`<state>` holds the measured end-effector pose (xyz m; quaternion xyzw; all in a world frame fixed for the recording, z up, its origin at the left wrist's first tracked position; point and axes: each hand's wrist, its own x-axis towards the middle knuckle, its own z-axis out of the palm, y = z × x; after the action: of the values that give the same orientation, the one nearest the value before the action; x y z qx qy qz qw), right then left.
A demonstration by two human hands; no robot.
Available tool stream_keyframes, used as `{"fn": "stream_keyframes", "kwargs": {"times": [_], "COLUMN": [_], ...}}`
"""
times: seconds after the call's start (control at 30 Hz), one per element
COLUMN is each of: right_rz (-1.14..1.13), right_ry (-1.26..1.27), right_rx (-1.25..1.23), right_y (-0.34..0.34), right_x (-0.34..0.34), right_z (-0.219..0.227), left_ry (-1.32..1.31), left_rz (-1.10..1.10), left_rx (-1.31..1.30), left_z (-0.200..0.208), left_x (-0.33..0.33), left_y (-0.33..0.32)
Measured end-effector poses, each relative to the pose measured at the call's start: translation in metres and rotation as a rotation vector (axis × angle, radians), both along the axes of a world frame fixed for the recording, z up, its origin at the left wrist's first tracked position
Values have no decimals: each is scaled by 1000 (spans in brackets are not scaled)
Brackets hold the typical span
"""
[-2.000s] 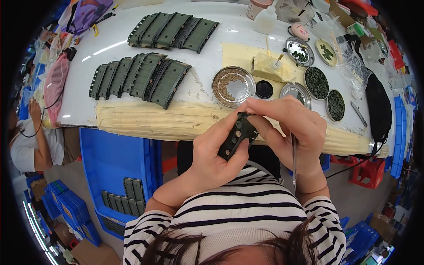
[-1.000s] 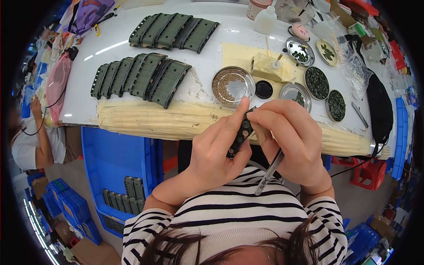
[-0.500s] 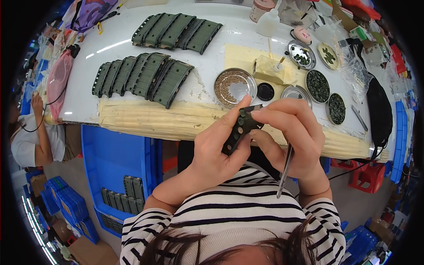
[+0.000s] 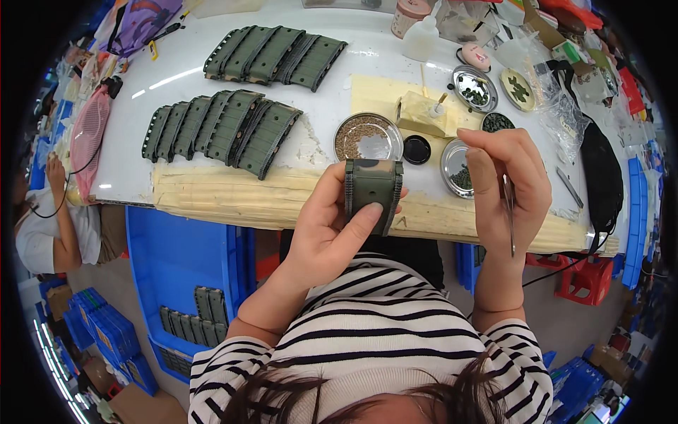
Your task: Applying adhesive to small green plastic toy tank parts using a precision applicator tool at a factory workbench.
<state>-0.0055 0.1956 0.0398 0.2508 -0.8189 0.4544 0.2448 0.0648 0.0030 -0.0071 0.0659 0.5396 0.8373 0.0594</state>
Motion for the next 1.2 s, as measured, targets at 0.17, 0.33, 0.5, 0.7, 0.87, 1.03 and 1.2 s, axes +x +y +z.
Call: {"fn": "stream_keyframes", "kwargs": {"times": [0.17, 0.33, 0.5, 0.7, 0.87, 1.03, 1.2], "right_rz": [-139, -86, -56, -63, 25, 289, 360], "right_ry": [-16, -124, -127, -39, -71, -443, -452], "right_rx": [119, 212, 223, 167, -216, -607, -641], "right_y": [13, 9, 0, 0, -6, -23, -25], "right_x": [-32, -49, -57, -52, -14, -3, -6], "right_z": [-6, -12, -21, -20, 8, -5, -12], "left_ry": [-173, -319, -348, -308, -328, -356, -357], "left_rz": [-6, -75, -97, -148, -227, -264, -288], "left_rx": [183, 591, 645, 720, 808, 836, 826], "left_z": [2, -10, -8, -12, -12, -10, -13], "left_x": [-3, -13, -20, -25, -26, -26, -27], "left_y": [1, 5, 12, 13, 14, 18, 17]}}
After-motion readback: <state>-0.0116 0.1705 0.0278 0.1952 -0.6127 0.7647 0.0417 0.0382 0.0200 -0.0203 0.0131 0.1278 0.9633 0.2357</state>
